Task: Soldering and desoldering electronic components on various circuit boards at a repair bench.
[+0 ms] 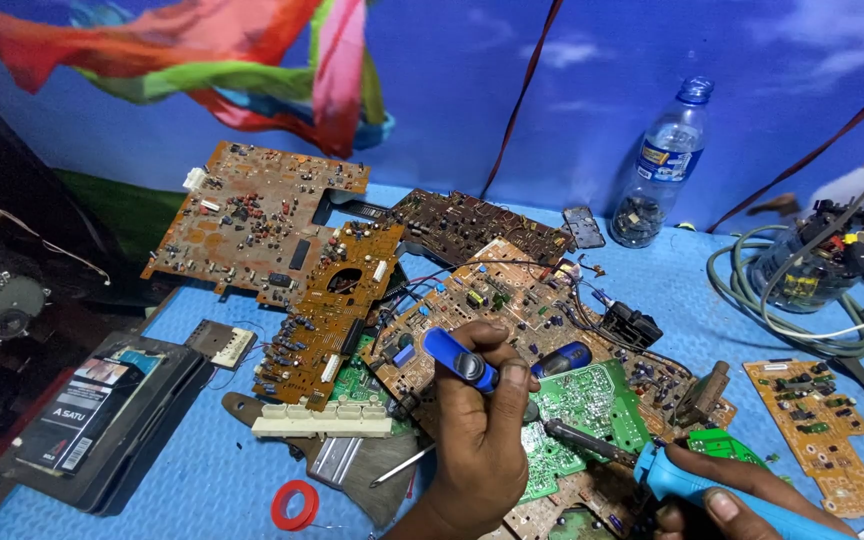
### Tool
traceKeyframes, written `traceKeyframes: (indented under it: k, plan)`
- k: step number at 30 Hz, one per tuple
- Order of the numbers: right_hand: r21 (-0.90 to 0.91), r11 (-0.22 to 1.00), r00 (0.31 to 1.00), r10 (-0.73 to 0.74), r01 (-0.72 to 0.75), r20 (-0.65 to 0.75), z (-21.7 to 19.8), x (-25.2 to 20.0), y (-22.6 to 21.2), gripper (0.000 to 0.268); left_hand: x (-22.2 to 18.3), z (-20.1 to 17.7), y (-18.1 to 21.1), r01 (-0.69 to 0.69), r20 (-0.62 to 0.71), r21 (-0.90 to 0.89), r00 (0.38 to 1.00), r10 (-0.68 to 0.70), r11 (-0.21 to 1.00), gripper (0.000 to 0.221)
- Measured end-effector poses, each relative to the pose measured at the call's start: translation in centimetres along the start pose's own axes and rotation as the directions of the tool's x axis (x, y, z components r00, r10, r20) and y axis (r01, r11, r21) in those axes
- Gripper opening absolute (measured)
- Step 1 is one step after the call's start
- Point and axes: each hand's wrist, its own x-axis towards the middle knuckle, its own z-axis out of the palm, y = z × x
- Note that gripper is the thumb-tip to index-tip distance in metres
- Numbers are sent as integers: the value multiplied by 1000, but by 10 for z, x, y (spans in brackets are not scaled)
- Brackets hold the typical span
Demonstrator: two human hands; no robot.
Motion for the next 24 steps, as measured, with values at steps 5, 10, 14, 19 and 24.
traceKeyframes:
  k: [5, 10, 14, 19, 24]
  plan:
    - [525, 849, 965, 182, -57, -190, 30, -85, -87, 44, 4, 0, 8, 23, 125, 15, 992, -25, 1000, 26]
    - [422, 904, 970, 165, -75, -180, 29, -84, -88, 46, 15, 2, 22, -26, 249, 164, 968, -16, 986, 24]
    - [795, 606, 953, 243, -6, -178, 39, -106, -112, 42, 21, 4, 29, -44, 371, 290, 926, -70, 956, 25]
    - [793, 603, 946, 197, 90, -258, 38, -93, -90, 41, 27, 4, 32, -48, 375, 273, 925, -60, 961, 21]
    - [688, 688, 928, 55, 232, -369, 27, -60, -34, 45, 37, -10, 39, 232, 78, -32, 970, -229, 972, 40]
